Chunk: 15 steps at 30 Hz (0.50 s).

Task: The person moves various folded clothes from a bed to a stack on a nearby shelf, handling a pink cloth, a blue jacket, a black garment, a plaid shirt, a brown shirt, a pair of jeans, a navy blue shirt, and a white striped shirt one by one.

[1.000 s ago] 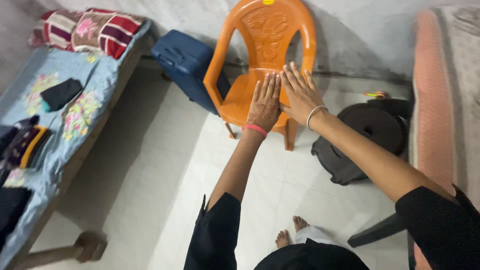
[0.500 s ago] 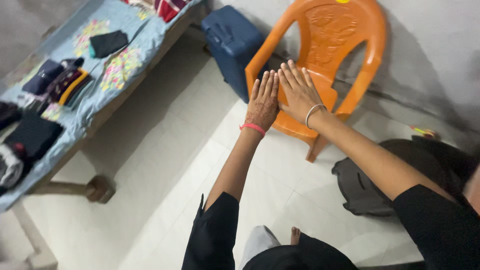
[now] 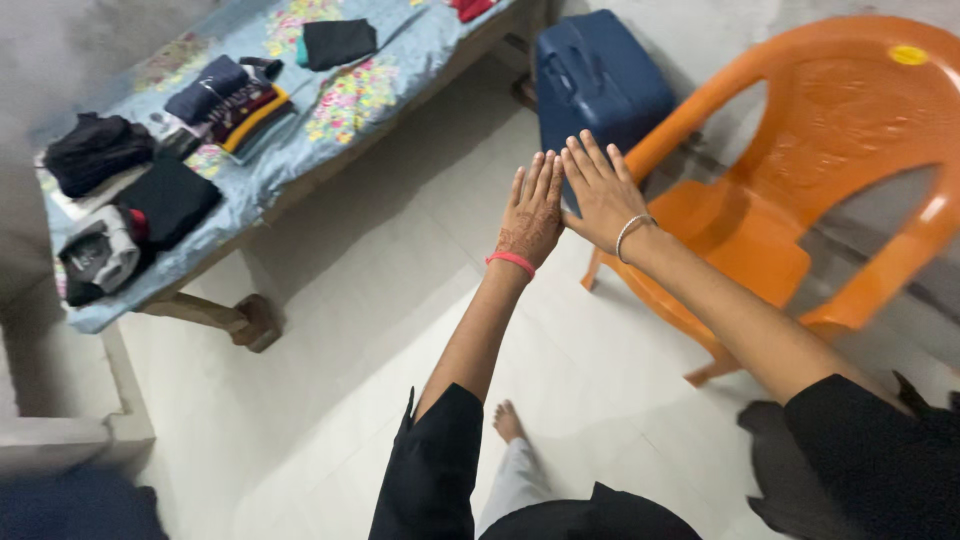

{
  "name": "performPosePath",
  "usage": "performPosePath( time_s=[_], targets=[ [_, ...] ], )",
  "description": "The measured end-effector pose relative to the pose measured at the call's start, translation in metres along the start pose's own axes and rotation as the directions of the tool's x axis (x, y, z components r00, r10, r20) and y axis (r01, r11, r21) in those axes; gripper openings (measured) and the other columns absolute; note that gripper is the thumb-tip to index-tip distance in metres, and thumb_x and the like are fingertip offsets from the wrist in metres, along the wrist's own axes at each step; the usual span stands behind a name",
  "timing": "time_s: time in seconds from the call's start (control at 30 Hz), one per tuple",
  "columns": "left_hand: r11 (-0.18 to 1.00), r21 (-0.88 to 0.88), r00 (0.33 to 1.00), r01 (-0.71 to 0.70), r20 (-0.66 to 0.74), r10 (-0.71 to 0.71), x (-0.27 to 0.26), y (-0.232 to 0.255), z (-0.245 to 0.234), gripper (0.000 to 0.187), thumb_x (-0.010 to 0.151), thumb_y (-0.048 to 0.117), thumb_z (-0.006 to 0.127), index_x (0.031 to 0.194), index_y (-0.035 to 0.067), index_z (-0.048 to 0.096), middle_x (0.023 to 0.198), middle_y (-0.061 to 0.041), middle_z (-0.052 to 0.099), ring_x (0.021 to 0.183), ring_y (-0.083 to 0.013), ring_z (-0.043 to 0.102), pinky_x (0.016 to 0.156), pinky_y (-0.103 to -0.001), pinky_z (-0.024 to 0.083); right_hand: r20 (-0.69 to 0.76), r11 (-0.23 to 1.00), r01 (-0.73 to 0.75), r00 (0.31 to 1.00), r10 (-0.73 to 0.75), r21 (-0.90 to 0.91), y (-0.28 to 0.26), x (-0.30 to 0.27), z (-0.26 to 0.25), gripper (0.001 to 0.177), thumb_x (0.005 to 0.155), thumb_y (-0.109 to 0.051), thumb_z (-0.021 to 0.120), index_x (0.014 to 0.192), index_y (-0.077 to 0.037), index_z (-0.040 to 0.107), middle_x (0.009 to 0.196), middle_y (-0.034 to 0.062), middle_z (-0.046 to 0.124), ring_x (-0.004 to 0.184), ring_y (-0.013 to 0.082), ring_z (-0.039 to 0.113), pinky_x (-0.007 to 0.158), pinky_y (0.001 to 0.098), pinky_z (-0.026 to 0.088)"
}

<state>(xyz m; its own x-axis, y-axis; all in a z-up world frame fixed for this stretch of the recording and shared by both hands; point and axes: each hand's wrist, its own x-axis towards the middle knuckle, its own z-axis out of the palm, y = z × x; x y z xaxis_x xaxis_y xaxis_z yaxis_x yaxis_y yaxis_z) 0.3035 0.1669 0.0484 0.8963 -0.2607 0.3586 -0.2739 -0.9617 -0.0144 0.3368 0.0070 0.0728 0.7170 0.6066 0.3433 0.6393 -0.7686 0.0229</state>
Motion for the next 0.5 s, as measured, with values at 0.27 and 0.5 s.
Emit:
performPosePath(
  time_s=[0.27,0.5],
  targets=[
    [0.999,0.048,1.000,0.026,0.010,-0.026,0.029,-0.163,-0.006,0.081,0.094,0.025,0.065,0.159,0.001,0.024,0.167,-0.013,0.027,0.157,-0.0251,0.020,0.130,-0.045,0.014,0.001,0.999,0.041,0.999,-0.041,-0.024,-0.067,0.151,0.041,0.095,0.087,-0.050,0.066,0.159,0.001,0.030,0.168,0.0173,0.024,0.158,0.0298,0.009,0.126,0.0497,0.013],
    [0.996,0.064,0.998,0.055,-0.022,-0.054,0.041,-0.272,0.004,0.083,0.094,0.025,0.066,0.160,0.000,0.023,0.167,-0.014,0.026,0.157,-0.0267,0.020,0.129,-0.046,0.014,-0.010,0.995,0.102,0.995,-0.102,-0.009,-0.111,0.250,0.076,0.094,0.089,-0.049,0.065,0.159,0.002,0.030,0.168,0.0182,0.024,0.159,0.0305,0.009,0.127,0.0501,0.012]
  ],
)
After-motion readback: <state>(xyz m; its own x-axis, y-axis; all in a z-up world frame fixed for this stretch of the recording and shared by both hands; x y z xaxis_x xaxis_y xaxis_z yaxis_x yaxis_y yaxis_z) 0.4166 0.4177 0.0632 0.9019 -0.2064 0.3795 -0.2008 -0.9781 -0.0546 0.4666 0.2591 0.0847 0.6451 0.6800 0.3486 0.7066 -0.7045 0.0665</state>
